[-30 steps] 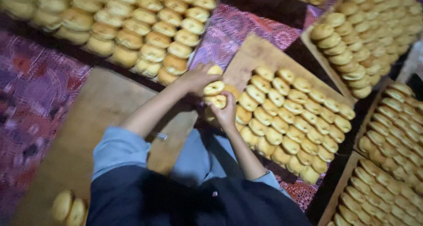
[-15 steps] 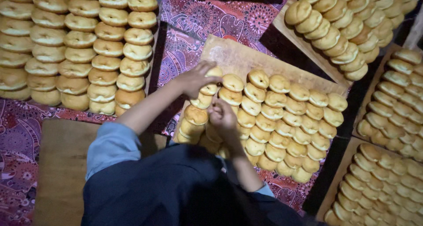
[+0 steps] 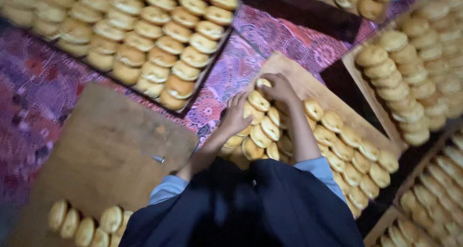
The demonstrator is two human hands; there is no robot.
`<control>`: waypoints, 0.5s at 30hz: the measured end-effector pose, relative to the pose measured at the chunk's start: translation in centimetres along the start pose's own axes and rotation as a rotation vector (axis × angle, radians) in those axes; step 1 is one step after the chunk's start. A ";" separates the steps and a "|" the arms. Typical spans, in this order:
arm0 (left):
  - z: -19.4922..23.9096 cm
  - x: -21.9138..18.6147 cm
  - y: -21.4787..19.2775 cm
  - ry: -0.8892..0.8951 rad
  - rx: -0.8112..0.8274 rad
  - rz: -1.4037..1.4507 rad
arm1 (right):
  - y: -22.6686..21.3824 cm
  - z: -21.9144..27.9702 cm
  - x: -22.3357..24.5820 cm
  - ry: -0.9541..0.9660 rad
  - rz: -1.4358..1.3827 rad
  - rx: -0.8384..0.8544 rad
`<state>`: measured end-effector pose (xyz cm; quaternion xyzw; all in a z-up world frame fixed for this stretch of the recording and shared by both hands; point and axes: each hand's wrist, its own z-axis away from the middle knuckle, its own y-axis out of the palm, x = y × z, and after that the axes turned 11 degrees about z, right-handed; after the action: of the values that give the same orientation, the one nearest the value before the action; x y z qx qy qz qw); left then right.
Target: The person sits on the floor and uses a metal rod to poke holes in round baked buns, then places them on a wooden board. The person repeats this process for multiple buns and arranges them in rows.
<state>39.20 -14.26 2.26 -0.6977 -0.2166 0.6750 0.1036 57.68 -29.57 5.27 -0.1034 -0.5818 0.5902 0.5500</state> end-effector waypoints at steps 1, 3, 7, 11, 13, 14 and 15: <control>0.5 0.2 -0.7 -0.020 -0.079 -0.003 | -0.2 -0.1 0.1 0.028 0.003 0.043; 2.6 0.4 -2.9 -0.023 -0.227 0.021 | -0.4 -0.1 0.4 0.110 -0.048 0.095; 14.7 0.2 -9.9 -0.006 -0.458 0.071 | 0.9 -1.3 3.2 0.054 0.268 -0.026; 31.2 1.0 -15.3 -0.224 -0.683 -0.115 | 5.8 -0.2 8.9 -0.330 0.383 -0.467; 39.2 2.8 -16.5 -0.448 -0.884 -0.148 | 9.3 1.0 13.4 -0.527 0.335 -0.487; 42.6 4.0 -17.2 -0.420 -0.986 -0.218 | 11.7 1.6 16.2 -0.545 0.307 -0.386; 45.4 5.4 -17.6 -0.387 -1.090 -0.293 | 14.3 2.3 19.0 -0.565 0.280 -0.288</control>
<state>-8.53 -3.03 2.08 -0.4773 -0.6407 0.5602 -0.2186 41.27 -12.24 4.30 -0.0915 -0.7687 0.5769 0.2606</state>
